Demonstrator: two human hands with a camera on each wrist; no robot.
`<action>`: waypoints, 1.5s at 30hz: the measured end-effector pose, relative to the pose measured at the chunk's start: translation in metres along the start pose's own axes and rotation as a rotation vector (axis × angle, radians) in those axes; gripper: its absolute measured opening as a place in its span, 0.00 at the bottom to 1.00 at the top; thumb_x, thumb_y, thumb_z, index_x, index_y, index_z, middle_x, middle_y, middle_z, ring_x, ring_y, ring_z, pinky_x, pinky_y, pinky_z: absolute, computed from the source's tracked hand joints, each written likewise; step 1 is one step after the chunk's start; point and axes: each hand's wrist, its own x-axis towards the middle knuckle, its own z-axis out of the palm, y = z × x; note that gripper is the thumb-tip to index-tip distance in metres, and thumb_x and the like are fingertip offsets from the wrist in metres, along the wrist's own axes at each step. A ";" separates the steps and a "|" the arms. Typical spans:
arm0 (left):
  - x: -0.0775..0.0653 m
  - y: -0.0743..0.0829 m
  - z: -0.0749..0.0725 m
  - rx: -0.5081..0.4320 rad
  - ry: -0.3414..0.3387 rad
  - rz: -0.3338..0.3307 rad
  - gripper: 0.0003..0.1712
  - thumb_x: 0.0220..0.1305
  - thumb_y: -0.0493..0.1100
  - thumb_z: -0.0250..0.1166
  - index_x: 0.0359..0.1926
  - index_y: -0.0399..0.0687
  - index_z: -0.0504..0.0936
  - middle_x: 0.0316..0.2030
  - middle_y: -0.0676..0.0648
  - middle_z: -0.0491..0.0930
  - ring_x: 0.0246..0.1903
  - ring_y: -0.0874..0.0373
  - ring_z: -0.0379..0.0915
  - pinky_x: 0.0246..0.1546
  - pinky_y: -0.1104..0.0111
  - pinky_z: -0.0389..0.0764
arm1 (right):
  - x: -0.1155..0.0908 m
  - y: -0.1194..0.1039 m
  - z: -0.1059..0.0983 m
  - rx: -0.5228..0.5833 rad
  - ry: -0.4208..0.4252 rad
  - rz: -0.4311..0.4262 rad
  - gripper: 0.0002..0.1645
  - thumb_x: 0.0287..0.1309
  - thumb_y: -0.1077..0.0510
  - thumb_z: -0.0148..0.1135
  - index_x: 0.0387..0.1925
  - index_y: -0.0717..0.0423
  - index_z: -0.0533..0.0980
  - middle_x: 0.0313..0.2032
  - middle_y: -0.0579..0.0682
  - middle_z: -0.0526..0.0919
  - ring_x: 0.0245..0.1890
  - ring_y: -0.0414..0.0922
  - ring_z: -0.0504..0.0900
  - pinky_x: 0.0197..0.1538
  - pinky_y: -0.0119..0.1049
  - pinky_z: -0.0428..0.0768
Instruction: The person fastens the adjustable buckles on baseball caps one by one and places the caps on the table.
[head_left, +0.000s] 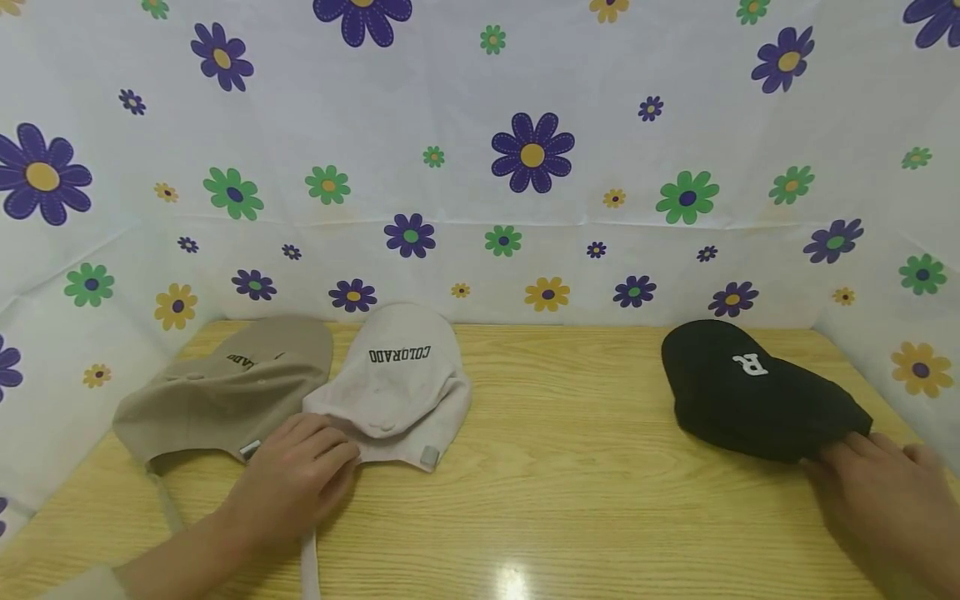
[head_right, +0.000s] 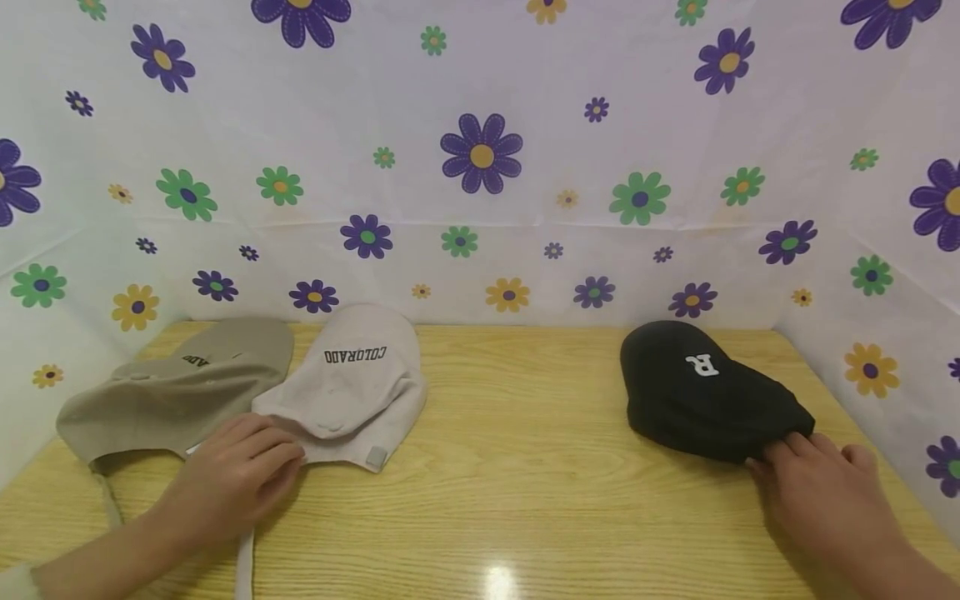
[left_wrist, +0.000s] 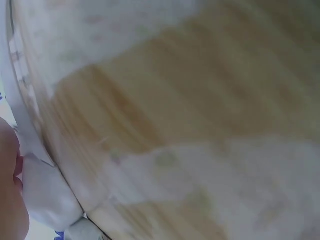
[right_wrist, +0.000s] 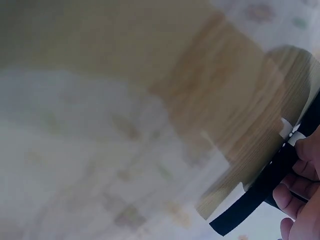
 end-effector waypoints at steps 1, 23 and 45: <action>-0.001 -0.001 -0.001 0.001 -0.001 -0.005 0.23 0.73 0.50 0.47 0.31 0.47 0.85 0.32 0.52 0.84 0.38 0.53 0.76 0.45 0.59 0.74 | 0.000 0.002 0.000 -0.005 -0.005 0.011 0.08 0.55 0.53 0.67 0.27 0.52 0.78 0.27 0.51 0.80 0.32 0.56 0.76 0.35 0.55 0.64; -0.028 -0.022 -0.014 0.018 -0.002 -0.047 0.29 0.75 0.57 0.43 0.31 0.51 0.86 0.33 0.56 0.81 0.34 0.62 0.75 0.38 0.66 0.77 | 0.002 0.019 0.001 0.021 -0.009 0.123 0.11 0.54 0.59 0.67 0.21 0.60 0.76 0.28 0.64 0.74 0.35 0.65 0.71 0.41 0.68 0.63; -0.033 -0.023 -0.009 -0.131 -0.065 0.030 0.21 0.74 0.55 0.50 0.38 0.52 0.88 0.42 0.57 0.79 0.42 0.66 0.76 0.43 0.76 0.77 | 0.007 0.004 -0.009 0.063 -0.048 -0.041 0.10 0.46 0.63 0.71 0.25 0.58 0.75 0.24 0.52 0.75 0.26 0.56 0.75 0.32 0.56 0.75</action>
